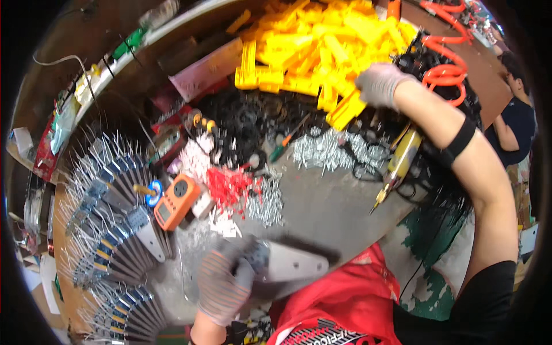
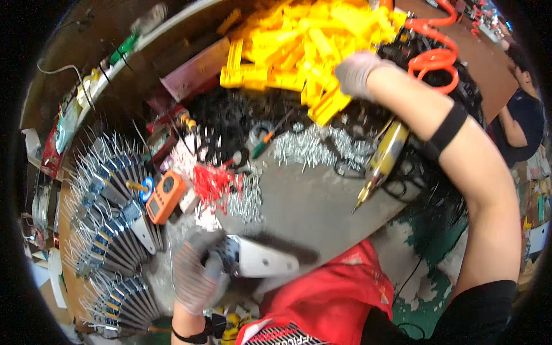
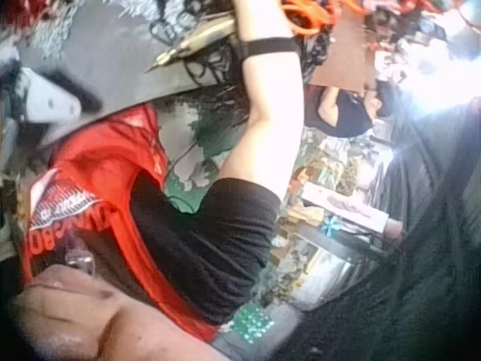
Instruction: Assembling a handheld industrial tool or electronic hardware component involving filing, soldering, and screw fastening.
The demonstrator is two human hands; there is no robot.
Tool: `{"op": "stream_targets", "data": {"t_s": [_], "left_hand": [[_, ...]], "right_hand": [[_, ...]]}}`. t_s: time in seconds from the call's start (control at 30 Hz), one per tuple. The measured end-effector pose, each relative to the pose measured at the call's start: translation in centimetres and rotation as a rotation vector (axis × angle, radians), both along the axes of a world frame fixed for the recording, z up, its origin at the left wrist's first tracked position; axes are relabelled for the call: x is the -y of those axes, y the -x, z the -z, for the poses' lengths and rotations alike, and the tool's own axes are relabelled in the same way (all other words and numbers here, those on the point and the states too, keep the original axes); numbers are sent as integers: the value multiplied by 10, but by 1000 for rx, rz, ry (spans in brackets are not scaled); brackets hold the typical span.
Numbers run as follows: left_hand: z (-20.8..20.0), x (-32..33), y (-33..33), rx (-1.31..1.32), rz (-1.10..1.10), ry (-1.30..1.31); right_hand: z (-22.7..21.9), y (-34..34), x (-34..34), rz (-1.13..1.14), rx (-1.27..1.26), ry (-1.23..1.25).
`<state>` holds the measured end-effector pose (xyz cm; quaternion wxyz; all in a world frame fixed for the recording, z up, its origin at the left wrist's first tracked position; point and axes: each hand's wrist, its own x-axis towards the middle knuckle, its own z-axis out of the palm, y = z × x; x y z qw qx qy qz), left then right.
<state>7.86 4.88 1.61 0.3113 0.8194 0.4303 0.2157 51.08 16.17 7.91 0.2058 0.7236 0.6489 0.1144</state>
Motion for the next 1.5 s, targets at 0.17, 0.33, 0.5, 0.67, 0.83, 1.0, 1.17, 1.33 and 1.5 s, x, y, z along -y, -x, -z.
{"op": "stream_targets", "data": {"t_s": [0.17,0.33,0.5,0.67,0.83,1.0,1.17,1.33,1.5], "left_hand": [[10,34,-24,571,-478,724],[28,20,-32,549,-354,889],[4,22,-15,-16,-320,-193],[-70,42,0,366,-222,-222],[-42,55,25,191,-285,-608],[12,47,32,104,-362,-586],[37,51,50,216,-405,-712],[46,54,60,257,-458,-635],[27,46,54,146,-490,-522]], "right_hand": [[-3,-8,-17,-6,-285,-386],[-16,5,30,-317,-801,-737],[-3,144,121,-341,-1622,-245],[14,210,167,-596,-2057,310],[27,186,116,-576,-1669,229],[102,128,36,-471,-450,-140],[99,155,15,-448,-229,-35],[93,138,21,-563,-421,-237],[71,150,59,-410,-876,-197]]}}
